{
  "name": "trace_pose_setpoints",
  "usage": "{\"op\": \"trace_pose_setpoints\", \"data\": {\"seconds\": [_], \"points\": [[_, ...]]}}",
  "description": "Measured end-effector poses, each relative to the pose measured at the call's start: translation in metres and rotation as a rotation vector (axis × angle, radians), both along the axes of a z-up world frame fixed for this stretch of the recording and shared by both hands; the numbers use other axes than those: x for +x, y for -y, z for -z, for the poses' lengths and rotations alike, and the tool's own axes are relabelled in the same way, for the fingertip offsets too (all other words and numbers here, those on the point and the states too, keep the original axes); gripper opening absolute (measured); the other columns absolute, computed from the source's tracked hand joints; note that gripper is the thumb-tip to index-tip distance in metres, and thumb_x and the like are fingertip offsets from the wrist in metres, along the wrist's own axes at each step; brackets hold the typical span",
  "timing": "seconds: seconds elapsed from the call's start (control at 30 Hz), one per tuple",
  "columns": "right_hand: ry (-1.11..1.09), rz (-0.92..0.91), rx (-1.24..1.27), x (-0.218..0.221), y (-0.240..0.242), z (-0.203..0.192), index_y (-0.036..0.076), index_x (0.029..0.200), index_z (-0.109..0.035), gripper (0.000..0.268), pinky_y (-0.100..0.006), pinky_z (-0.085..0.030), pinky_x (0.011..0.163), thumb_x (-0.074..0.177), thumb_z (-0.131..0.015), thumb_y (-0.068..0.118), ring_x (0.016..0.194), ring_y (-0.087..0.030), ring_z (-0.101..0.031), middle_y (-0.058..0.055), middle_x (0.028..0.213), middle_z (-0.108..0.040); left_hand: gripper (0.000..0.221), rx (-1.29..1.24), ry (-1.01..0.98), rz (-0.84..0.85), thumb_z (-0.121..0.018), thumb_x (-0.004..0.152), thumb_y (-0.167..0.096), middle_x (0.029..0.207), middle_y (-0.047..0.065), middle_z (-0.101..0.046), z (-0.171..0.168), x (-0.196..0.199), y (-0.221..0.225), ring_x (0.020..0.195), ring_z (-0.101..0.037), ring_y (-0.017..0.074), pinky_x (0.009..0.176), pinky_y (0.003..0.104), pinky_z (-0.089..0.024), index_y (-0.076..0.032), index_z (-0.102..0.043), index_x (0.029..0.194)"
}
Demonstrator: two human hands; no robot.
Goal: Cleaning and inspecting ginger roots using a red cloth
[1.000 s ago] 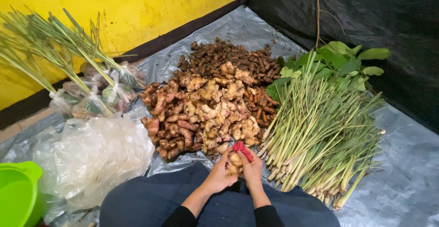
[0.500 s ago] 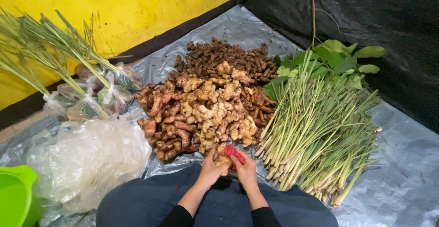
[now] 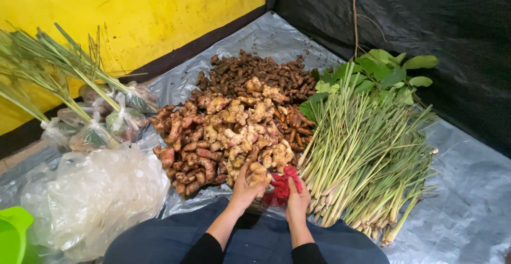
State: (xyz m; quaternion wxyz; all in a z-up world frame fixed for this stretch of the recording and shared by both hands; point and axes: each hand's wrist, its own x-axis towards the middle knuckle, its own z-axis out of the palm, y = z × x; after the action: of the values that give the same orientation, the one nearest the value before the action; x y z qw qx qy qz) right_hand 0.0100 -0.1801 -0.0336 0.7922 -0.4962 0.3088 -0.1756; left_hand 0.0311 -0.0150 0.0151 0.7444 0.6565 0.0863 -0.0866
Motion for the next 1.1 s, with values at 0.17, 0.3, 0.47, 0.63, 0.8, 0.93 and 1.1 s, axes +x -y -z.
{"op": "trace_pose_setpoints", "data": {"seconds": [0.17, 0.3, 0.47, 0.63, 0.8, 0.93, 1.1], "points": [[0.097, 0.139, 0.007, 0.000, 0.004, 0.001, 0.001, 0.122, -0.073, 0.032, -0.031, -0.057, 0.085, 0.092, -0.073, 0.012, 0.095, -0.018, -0.069, -0.010, 0.108, -0.075, 0.090, 0.389, -0.026, 0.152, -0.077, 0.086, -0.026, 0.162, 0.009, -0.034, -0.101, 0.037, 0.017, 0.147, -0.037, 0.0283, 0.121, 0.050, -0.034, -0.021, -0.028, 0.162], [0.055, 0.275, 0.071, 0.005, 0.013, 0.013, 0.000, 0.127, -0.068, 0.039, -0.030, -0.056, 0.089, 0.091, -0.074, 0.010, 0.101, -0.017, -0.067, -0.012, 0.114, -0.073, 0.072, 0.607, 0.286, 0.144, -0.071, 0.096, -0.024, 0.154, 0.022, -0.043, -0.044, 0.110, 0.041, 0.143, -0.042, 0.0377, 0.117, 0.050, -0.037, -0.003, -0.036, 0.155], [0.094, 0.304, 0.182, 0.002, 0.014, -0.004, 0.000, 0.122, -0.070, 0.030, -0.035, -0.058, 0.079, 0.096, -0.070, 0.013, 0.090, -0.023, -0.070, -0.014, 0.107, -0.074, 0.023, 0.801, 0.252, 0.144, -0.059, 0.100, -0.010, 0.117, 0.019, -0.047, -0.021, 0.155, 0.059, 0.064, -0.056, 0.0316, 0.058, 0.047, -0.043, -0.010, -0.044, 0.118], [0.106, 0.328, 0.154, 0.008, 0.017, 0.012, 0.000, 0.118, -0.072, 0.027, -0.036, -0.059, 0.072, 0.095, -0.070, 0.013, 0.083, -0.022, -0.070, -0.014, 0.100, -0.075, 0.034, 1.095, 0.345, 0.189, -0.064, 0.094, 0.002, 0.121, 0.025, -0.048, 0.017, 0.187, 0.074, 0.056, -0.059, 0.0358, 0.051, 0.047, -0.047, -0.001, -0.051, 0.126], [0.131, 0.314, 0.185, 0.010, 0.013, 0.004, -0.001, 0.117, -0.070, 0.024, -0.036, -0.059, 0.072, 0.096, -0.068, 0.011, 0.082, -0.024, -0.071, -0.016, 0.099, -0.075, 0.029, 1.708, 0.556, 0.290, -0.075, 0.086, -0.024, 0.127, 0.012, -0.058, 0.054, 0.225, 0.089, 0.114, -0.052, 0.0358, 0.101, 0.047, -0.042, -0.011, -0.073, 0.112], [0.129, 0.323, 0.192, 0.010, 0.010, -0.007, -0.001, 0.120, -0.070, 0.027, -0.035, -0.058, 0.078, 0.097, -0.067, 0.011, 0.087, -0.023, -0.070, -0.016, 0.103, -0.074, 0.024, 1.925, 0.502, 0.463, -0.058, 0.096, -0.018, 0.128, 0.011, -0.060, 0.021, 0.213, 0.103, 0.122, -0.047, 0.0353, 0.113, 0.056, -0.031, -0.022, -0.074, 0.114], [0.091, 0.373, 0.156, 0.013, 0.008, -0.019, -0.004, 0.119, -0.070, 0.027, -0.036, -0.058, 0.078, 0.097, -0.067, 0.012, 0.088, -0.023, -0.069, -0.016, 0.104, -0.074, 0.026, 1.150, 0.562, 0.588, -0.057, 0.090, 0.015, 0.100, 0.019, -0.074, -0.008, 0.178, 0.137, 0.116, -0.065, 0.0362, 0.116, 0.054, -0.044, -0.002, -0.074, 0.100]]}}
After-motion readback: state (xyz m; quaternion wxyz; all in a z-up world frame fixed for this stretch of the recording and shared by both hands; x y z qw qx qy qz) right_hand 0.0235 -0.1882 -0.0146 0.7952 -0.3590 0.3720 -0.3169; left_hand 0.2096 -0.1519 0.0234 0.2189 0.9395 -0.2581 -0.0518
